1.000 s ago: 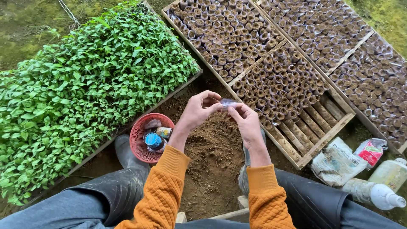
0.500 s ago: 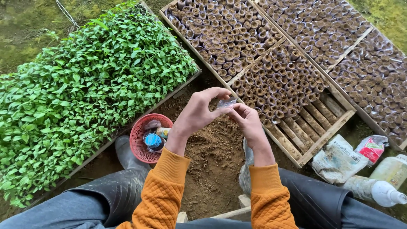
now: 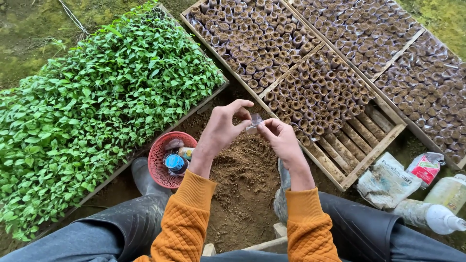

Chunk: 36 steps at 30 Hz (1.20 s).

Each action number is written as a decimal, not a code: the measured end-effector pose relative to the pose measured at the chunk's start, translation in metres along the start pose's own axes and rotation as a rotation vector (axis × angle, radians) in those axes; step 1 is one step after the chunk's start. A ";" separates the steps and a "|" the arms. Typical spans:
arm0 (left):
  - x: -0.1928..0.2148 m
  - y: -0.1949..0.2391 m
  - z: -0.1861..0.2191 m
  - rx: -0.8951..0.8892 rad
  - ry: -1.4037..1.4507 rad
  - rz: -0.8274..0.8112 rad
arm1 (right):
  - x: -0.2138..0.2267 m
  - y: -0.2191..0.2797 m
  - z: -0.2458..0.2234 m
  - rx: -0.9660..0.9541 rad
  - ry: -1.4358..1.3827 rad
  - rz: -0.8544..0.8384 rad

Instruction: Planting individual seeds into soil plugs in a nursery tray by hand.

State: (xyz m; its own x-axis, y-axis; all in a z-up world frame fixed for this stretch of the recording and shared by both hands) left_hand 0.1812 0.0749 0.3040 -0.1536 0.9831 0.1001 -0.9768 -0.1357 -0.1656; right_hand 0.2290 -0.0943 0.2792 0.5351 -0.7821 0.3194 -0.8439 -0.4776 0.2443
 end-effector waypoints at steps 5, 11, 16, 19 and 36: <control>0.005 -0.002 -0.014 0.036 0.027 0.052 | 0.000 -0.006 0.023 -0.019 -0.064 0.062; 0.004 -0.002 -0.014 0.077 0.111 0.104 | -0.009 -0.008 0.024 0.014 -0.202 0.114; 0.002 0.001 -0.020 0.151 0.249 0.120 | -0.002 -0.015 0.033 0.046 -0.202 0.212; -0.002 0.004 -0.021 0.229 0.403 0.126 | -0.004 -0.006 0.014 0.044 -0.176 0.173; -0.002 0.005 -0.024 0.103 0.487 0.295 | -0.015 -0.008 0.008 0.115 -0.210 0.012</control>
State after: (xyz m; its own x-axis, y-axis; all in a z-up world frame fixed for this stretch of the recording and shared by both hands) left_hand 0.1806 0.0752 0.2796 -0.3595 0.8416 -0.4031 -0.9162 -0.4003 -0.0187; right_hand 0.2272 -0.0823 0.2654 0.5154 -0.8483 0.1217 -0.8554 -0.5009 0.1316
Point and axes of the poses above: each hand's wrist, its own y-axis away from the middle knuckle, its own x-axis out of the back of the hand, z = x × y, the point moved 5 cm from there along -y, towards the middle knuckle, and after that the axes turned 15 degrees about y, right-handed, at the moved point
